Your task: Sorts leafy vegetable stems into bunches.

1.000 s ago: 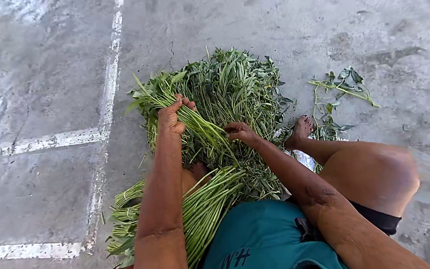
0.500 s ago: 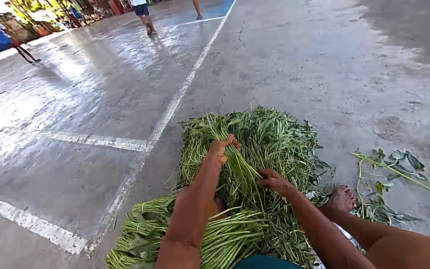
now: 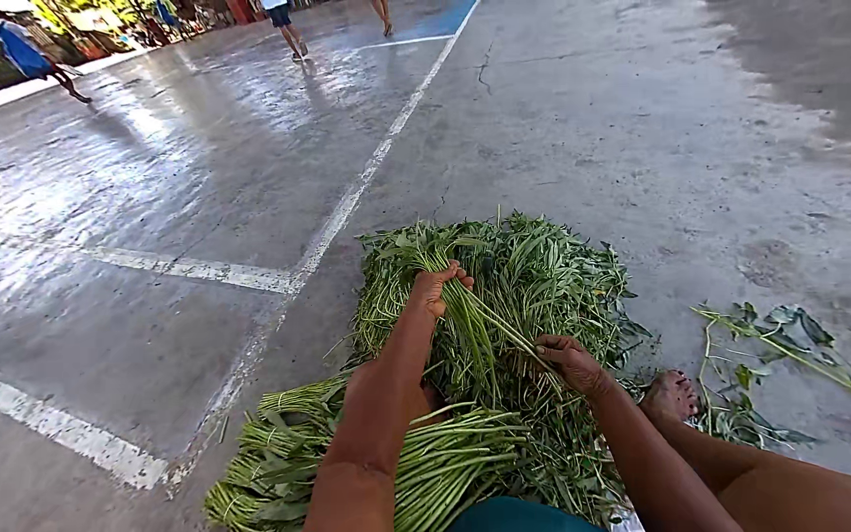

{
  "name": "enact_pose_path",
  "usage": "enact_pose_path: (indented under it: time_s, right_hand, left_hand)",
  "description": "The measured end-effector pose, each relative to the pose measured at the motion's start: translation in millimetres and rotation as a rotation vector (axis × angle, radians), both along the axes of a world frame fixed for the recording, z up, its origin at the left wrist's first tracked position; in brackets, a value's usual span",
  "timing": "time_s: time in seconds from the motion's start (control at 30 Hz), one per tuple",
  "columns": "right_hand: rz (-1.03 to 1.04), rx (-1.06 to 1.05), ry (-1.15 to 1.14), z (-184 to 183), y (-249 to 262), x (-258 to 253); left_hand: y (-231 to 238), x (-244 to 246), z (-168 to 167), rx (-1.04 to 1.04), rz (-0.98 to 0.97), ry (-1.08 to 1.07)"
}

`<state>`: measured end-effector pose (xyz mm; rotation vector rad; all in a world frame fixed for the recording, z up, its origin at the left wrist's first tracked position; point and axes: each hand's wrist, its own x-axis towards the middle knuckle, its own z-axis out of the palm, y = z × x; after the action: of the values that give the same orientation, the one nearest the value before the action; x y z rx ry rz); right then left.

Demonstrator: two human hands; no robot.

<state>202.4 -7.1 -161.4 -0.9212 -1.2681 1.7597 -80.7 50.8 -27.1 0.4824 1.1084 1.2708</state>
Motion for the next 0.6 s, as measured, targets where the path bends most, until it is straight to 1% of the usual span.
enact_pose_path:
  time_s: [0.17,0.27,0.37,0.47,0.53,0.6]
  right_hand:
    - [-0.060,-0.002,0.013,-11.7,-3.2,6.0]
    - [-0.027,-0.030,0.026,-12.2,-3.8,8.8]
    - [0.012,-0.075,0.026,-12.0,-5.1,9.0]
    - [-0.021,-0.046,-0.086,-10.6,-7.1,2.6]
    - [0.009,0.022,-0.218,-4.4,-6.2,-1.9]
    - [0.047,0.064,-0.278,-2.3,-5.1,-3.6]
  left_hand:
    - [-1.3,1.1,1.3,-0.010,-0.007,-0.007]
    - [-3.2,0.2,0.9,0.006,-0.051,-0.006]
    - [-8.6,0.4,8.9,0.022,-0.137,-0.003]
    - [-12.1,-0.1,10.2,0.076,-0.192,0.001]
    - [-13.7,0.2,12.6,0.093,-0.174,0.014]
    - [-15.3,-0.6,14.2,0.102,-0.145,0.027]
